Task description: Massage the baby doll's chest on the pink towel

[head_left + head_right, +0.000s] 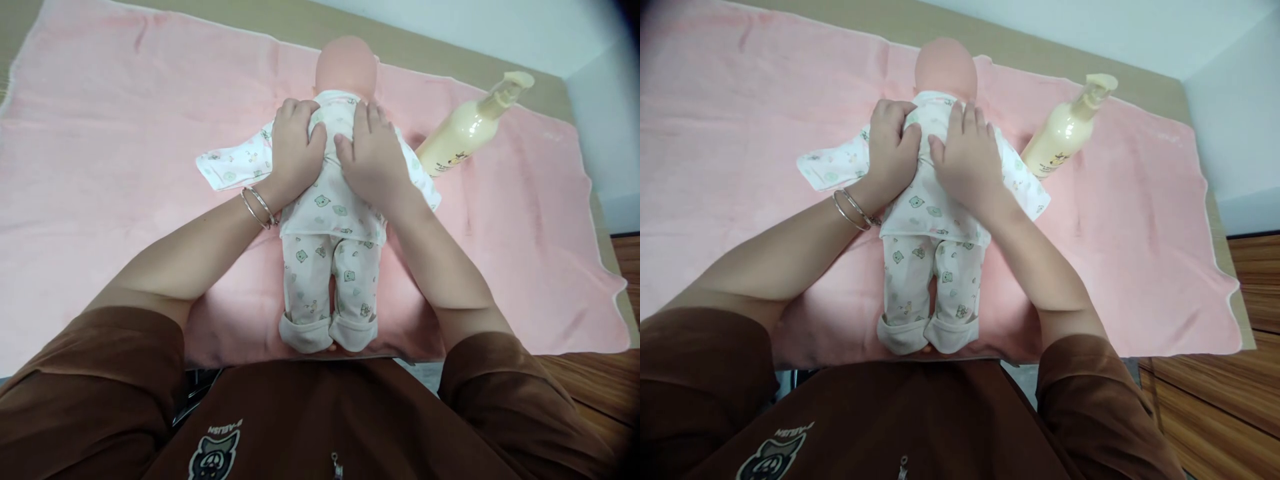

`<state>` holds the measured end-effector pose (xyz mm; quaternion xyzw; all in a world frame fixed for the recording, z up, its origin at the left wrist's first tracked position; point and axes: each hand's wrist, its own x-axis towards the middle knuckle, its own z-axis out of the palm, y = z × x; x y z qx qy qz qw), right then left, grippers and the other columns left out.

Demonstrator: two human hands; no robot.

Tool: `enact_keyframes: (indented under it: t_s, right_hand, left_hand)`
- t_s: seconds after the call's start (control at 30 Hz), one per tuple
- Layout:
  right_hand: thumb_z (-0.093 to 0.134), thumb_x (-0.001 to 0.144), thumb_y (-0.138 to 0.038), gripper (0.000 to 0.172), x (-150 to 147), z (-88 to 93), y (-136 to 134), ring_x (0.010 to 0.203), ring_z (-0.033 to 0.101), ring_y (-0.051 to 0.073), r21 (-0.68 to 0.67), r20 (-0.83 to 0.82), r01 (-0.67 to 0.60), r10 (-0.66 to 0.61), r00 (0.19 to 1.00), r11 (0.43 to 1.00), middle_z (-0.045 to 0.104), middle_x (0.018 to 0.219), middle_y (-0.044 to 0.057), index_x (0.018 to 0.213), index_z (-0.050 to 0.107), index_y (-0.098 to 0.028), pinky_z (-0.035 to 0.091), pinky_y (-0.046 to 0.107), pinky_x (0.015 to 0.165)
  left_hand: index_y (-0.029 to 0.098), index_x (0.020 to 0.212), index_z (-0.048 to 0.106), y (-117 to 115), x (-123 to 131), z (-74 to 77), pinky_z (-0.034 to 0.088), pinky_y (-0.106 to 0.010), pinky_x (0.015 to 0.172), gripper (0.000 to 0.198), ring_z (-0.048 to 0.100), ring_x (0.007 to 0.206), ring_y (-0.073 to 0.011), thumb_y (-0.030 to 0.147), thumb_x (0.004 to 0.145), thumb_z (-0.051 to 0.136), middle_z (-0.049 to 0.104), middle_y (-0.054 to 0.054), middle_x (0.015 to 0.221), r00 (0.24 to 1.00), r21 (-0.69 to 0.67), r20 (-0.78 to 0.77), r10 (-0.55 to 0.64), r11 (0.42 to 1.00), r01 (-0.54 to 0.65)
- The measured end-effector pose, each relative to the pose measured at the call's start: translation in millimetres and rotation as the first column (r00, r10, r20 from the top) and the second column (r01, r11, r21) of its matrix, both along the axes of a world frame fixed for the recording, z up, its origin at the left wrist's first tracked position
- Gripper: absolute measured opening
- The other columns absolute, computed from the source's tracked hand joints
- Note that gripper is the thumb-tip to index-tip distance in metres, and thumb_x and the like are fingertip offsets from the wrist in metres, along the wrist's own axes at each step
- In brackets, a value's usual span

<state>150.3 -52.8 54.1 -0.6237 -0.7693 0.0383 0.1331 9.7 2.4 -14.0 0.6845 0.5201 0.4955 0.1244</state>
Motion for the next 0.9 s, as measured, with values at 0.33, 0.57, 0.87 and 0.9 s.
enact_keyframes:
  t_s: [0.33,0.57,0.87,0.9]
  right_hand:
    - [0.027,0.1,-0.031,0.05,7.1,-5.7,14.0,0.149,0.016,0.02,0.069,0.029,-0.251,0.25,0.968,0.965,0.022,0.159,-0.001,0.149,0.032,-0.021,0.018,0.044,0.125]
    - [0.024,0.102,-0.04,0.063,1.5,-3.7,5.0,0.148,0.017,0.029,-0.009,0.011,0.013,-0.013,1.0,1.0,0.021,0.157,0.019,0.151,0.022,0.0,0.019,0.049,0.122]
    - [0.024,0.097,-0.03,0.057,-12.9,-2.9,-9.2,0.148,0.019,0.027,0.081,0.099,-0.12,0.112,0.989,0.989,0.025,0.157,0.007,0.15,0.033,-0.01,0.02,0.044,0.124]
    - [0.024,0.098,-0.032,0.058,-9.2,-4.5,-3.1,0.147,0.021,0.027,0.085,0.065,-0.097,0.092,0.994,0.992,0.027,0.156,0.01,0.149,0.032,-0.007,0.021,0.043,0.123]
  left_hand:
    - [0.031,0.097,0.057,1.1,-3.1,-0.6,0.039,-0.047,0.097,0.014,0.049,0.104,-0.0248,0.028,0.09,0.046,0.057,-0.008,0.102,0.997,0.033,0.06,-0.054,0.998,0.052]
    - [0.031,0.096,0.057,0.3,-2.1,-0.2,0.041,-0.047,0.097,0.015,0.05,0.103,-0.0251,0.026,0.087,0.047,0.058,-0.008,0.102,0.996,0.036,0.076,-0.039,0.999,0.036]
    - [0.037,0.1,0.061,12.5,-4.3,-2.3,0.036,-0.054,0.099,0.023,0.048,0.107,-0.0317,0.047,0.081,0.051,0.059,-0.008,0.106,0.994,-0.038,0.068,-0.086,0.995,0.089]
    - [0.036,0.102,0.061,17.5,-4.8,-3.8,0.035,-0.054,0.099,0.027,0.048,0.108,-0.0325,0.051,0.081,0.053,0.059,-0.008,0.108,0.994,-0.066,0.046,-0.096,0.993,0.099]
